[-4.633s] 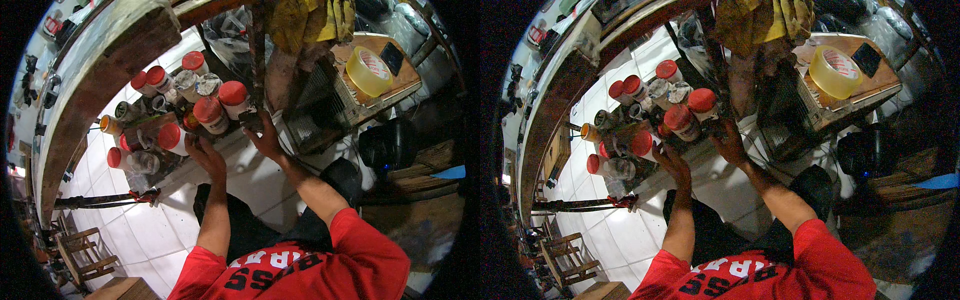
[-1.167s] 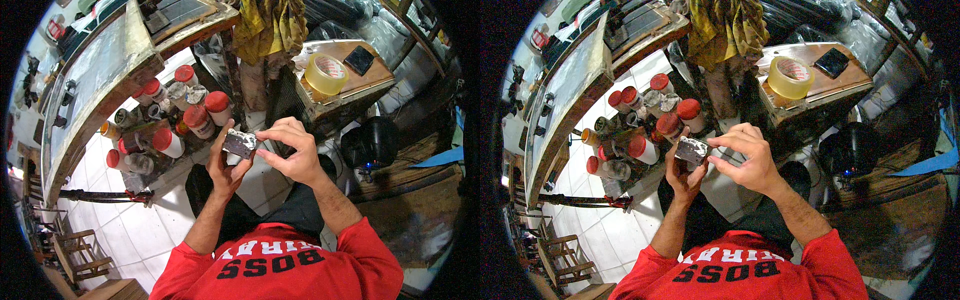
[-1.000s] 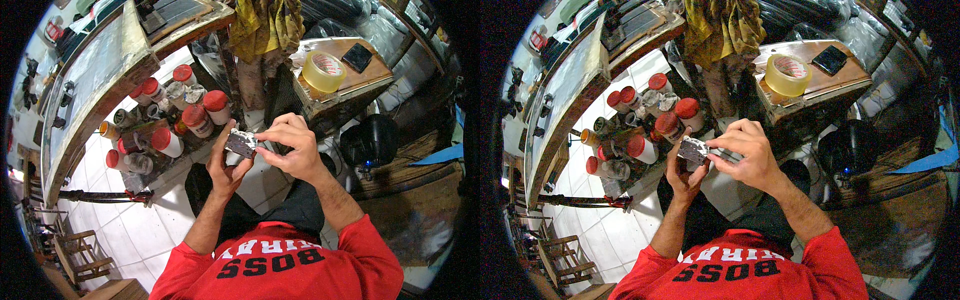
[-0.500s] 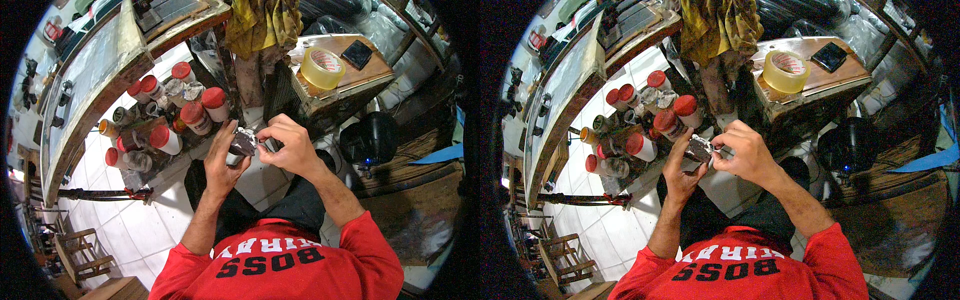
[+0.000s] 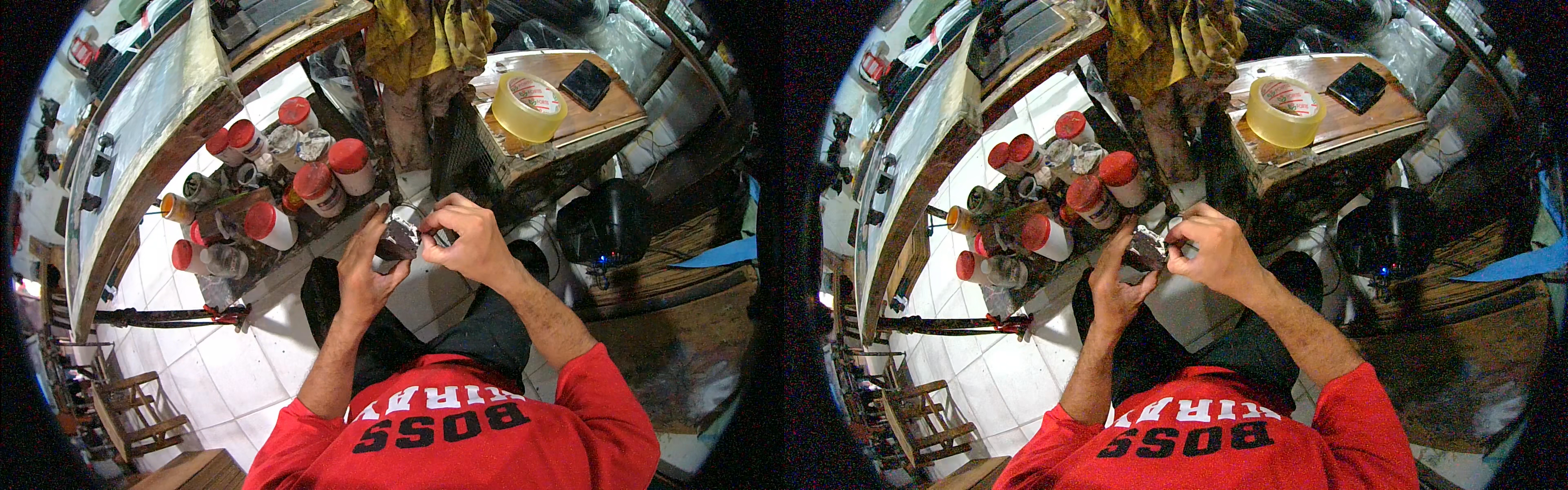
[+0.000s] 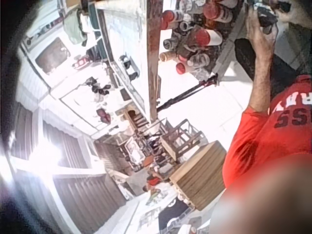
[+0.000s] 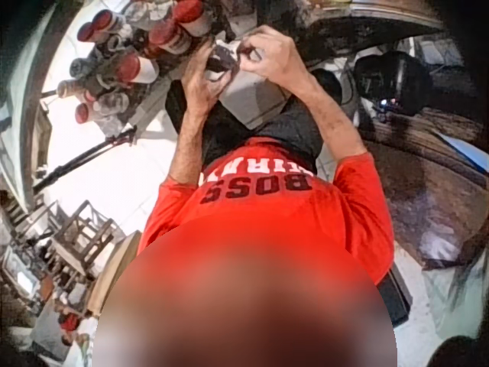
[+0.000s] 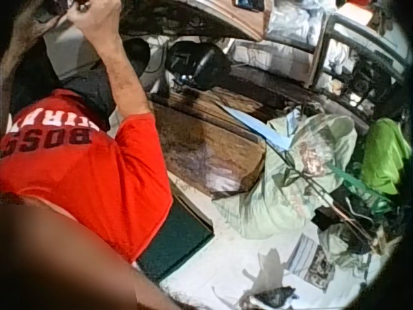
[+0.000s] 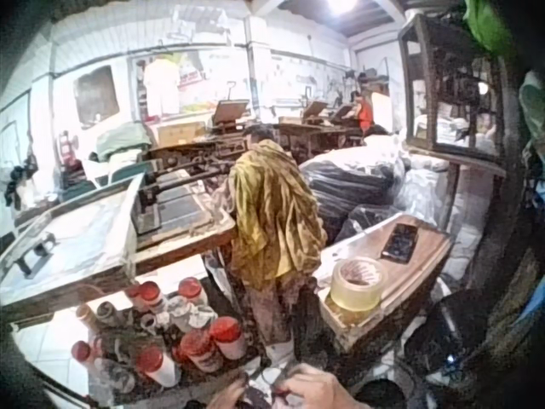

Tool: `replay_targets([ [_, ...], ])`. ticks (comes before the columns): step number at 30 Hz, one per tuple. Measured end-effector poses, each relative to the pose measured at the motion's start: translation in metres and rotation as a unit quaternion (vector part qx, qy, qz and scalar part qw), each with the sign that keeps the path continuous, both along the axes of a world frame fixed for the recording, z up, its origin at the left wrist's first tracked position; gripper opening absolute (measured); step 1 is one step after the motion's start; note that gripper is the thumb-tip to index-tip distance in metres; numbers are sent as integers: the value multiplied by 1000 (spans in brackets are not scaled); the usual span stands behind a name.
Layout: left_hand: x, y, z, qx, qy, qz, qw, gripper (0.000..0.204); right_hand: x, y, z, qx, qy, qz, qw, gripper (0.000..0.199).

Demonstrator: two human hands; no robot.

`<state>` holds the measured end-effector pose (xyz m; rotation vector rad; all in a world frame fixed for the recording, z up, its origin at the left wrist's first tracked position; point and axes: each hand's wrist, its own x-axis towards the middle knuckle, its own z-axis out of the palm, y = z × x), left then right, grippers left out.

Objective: The person stacks green printed boards, places a wooden frame with a screen over a board, and then handles a small wrapped item, unwrapping it and manipulating its contents. The person moves items around the workspace to position the frame and board.

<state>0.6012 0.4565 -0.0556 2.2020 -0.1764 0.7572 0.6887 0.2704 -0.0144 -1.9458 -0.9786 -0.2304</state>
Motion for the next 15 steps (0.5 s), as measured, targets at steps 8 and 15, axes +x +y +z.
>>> replay_targets([
  [8, -4, 0, -6, -140, 110, 26, 984, 66, -1, -7, 2, 50, 179, 35, 982, 41],
  [15, -4, -2, 5, -75, 66, -3, 995, 69, 2, -8, 11, 32, 167, 38, 985, 65],
])
